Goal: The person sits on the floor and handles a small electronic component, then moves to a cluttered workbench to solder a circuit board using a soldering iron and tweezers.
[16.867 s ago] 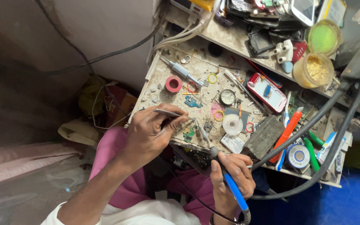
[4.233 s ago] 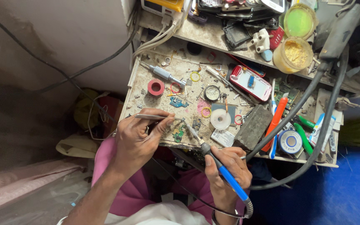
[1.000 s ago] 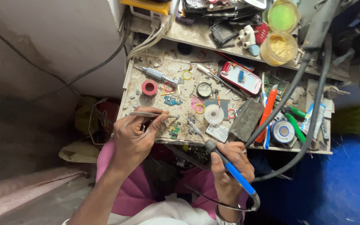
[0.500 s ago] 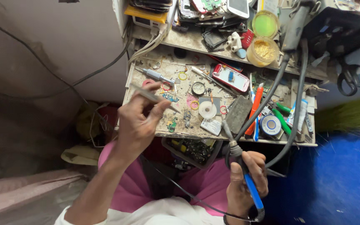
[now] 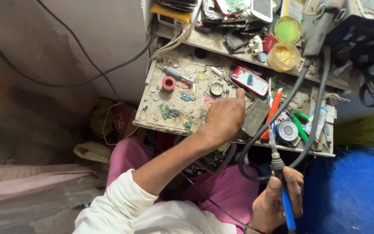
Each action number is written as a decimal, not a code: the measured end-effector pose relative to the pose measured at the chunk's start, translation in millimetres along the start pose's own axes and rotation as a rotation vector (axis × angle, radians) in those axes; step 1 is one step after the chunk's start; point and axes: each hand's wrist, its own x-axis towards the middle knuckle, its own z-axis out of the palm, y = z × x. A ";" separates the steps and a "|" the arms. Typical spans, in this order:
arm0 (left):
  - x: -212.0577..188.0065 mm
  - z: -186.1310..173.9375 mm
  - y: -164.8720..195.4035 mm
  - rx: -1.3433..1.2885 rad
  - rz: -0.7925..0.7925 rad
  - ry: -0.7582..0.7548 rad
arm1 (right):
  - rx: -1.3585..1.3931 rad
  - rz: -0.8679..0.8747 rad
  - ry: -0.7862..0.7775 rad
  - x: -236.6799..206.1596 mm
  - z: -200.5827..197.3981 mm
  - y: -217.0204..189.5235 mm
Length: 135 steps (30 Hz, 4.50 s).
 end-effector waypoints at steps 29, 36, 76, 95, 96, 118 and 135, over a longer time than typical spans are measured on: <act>-67.2 -98.6 -65.2 0.263 0.048 0.151 | -0.097 0.119 -0.164 4.8 38.8 -15.7; -78.4 -104.0 -64.1 -0.186 -0.142 0.211 | -0.047 -0.022 -0.384 22.0 74.7 -24.6; -106.3 -93.7 -54.5 -0.601 -0.225 0.177 | 0.369 0.453 -0.395 18.4 126.4 -2.8; -109.0 -91.4 -60.7 -0.829 -0.228 0.134 | 0.308 0.459 -0.405 28.1 137.3 -15.0; -108.8 -91.6 -60.6 -0.818 -0.218 0.145 | 0.264 0.440 -0.408 29.0 137.5 -17.2; -108.2 -91.2 -60.9 -0.925 -0.197 0.128 | 0.252 0.504 -0.349 32.6 140.6 -23.8; -106.3 -98.5 -64.2 -1.076 -0.187 0.036 | 0.317 0.477 -0.363 37.6 139.4 -27.9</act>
